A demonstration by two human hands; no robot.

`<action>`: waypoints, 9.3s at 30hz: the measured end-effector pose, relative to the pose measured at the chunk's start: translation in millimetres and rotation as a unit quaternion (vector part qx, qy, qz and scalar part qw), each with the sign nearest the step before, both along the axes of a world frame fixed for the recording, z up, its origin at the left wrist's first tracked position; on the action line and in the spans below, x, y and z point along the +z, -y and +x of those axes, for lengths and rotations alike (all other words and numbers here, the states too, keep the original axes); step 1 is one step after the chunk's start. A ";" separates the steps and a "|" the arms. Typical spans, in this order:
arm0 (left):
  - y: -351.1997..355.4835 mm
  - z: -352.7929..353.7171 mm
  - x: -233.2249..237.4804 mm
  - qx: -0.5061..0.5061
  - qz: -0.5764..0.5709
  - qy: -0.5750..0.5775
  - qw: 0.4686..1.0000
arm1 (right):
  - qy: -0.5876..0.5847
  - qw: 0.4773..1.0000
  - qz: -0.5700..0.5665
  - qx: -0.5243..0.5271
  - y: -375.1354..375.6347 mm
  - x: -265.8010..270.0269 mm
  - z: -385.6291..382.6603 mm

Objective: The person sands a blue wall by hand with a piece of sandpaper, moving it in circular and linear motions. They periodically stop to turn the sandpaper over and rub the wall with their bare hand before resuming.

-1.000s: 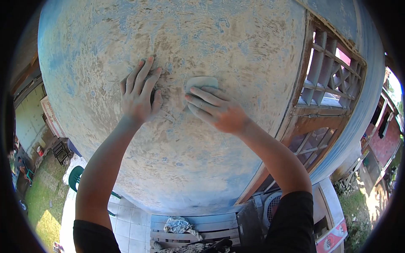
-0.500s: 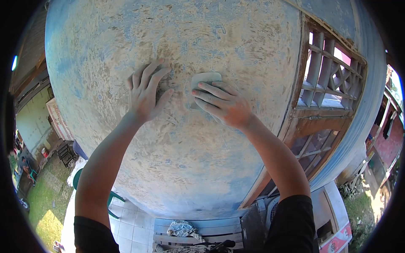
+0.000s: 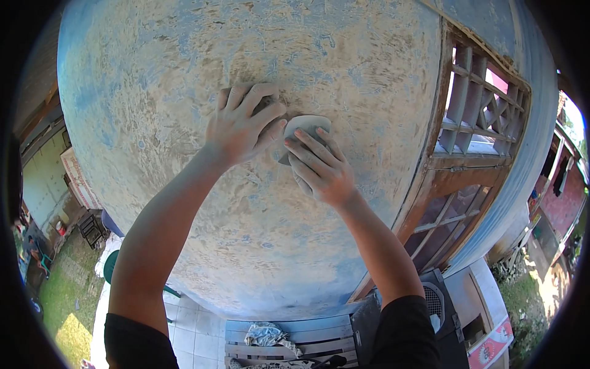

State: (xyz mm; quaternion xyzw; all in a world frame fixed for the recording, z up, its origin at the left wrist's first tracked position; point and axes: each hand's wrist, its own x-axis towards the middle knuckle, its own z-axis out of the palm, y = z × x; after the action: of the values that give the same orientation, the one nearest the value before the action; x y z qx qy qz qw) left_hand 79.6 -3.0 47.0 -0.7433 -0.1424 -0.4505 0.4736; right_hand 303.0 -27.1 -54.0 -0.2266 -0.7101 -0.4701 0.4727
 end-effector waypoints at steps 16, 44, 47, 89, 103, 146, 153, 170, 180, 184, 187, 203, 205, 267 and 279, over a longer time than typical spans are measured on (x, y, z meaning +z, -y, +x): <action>-6.4 -4.2 -7.5 -0.022 0.060 -0.025 0.998 | -0.025 0.998 -0.003 -0.048 5.7 -16.5 -15.1; -3.6 -6.2 1.1 -0.040 0.022 0.073 0.996 | -0.101 0.994 -0.021 -0.026 -7.1 13.2 -30.2; -0.9 -8.1 -3.4 -0.019 0.027 0.072 0.997 | -0.099 0.994 -0.030 -0.030 -5.1 11.3 -29.3; 0.3 -73.4 -49.2 0.001 -0.014 0.036 0.999 | -0.281 0.949 0.035 -0.137 -5.5 -50.5 -81.3; -5.3 -77.0 -53.1 0.038 -0.025 -0.003 0.999 | -0.266 0.960 0.028 -0.086 -6.1 -43.2 -84.0; 7.0 -67.7 -48.3 0.096 -0.044 -0.011 0.994 | -0.131 0.985 0.000 -0.113 10.3 -4.6 -61.6; 5.6 -66.8 -46.8 0.077 -0.056 -0.014 0.995 | -0.185 0.976 -0.025 -0.110 8.2 -12.6 -76.8; 1.1 -68.7 -48.7 0.058 -0.055 -0.013 0.997 | -0.147 0.978 -0.070 -0.133 16.0 -69.0 -63.6; 2.6 -68.9 -50.3 0.033 -0.067 -0.015 0.997 | -0.194 0.971 -0.085 -0.111 26.8 -27.8 -82.5; 2.0 -68.7 -51.3 0.014 -0.065 -0.012 0.998 | -0.159 0.972 -0.095 -0.142 29.5 -82.5 -69.7; 1.8 -68.8 -51.6 0.014 -0.068 -0.012 0.998 | -0.163 0.972 -0.068 -0.153 19.5 -70.7 -72.3; 1.6 -69.8 -50.2 0.025 -0.056 -0.014 0.998 | -0.184 0.972 -0.062 -0.128 16.9 -45.3 -79.0; 0.4 -69.4 -51.7 0.040 -0.055 -0.022 0.997 | -0.176 0.974 -0.061 -0.129 21.3 -6.0 -79.6; 1.4 -67.8 -54.5 0.033 -0.017 0.005 0.999 | -0.226 0.972 0.017 -0.057 -5.7 -1.9 -80.2; 5.2 -66.3 -53.1 0.014 -0.036 0.002 0.999 | -0.165 0.983 0.049 -0.064 -7.2 34.4 -51.1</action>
State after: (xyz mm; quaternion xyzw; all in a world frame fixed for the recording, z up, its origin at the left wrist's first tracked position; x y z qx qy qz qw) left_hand 13.3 -8.2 -6.1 -0.7570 -0.1691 -0.4398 0.4527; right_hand 252.0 -19.8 -19.6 -0.3228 -0.5827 -0.4899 0.5624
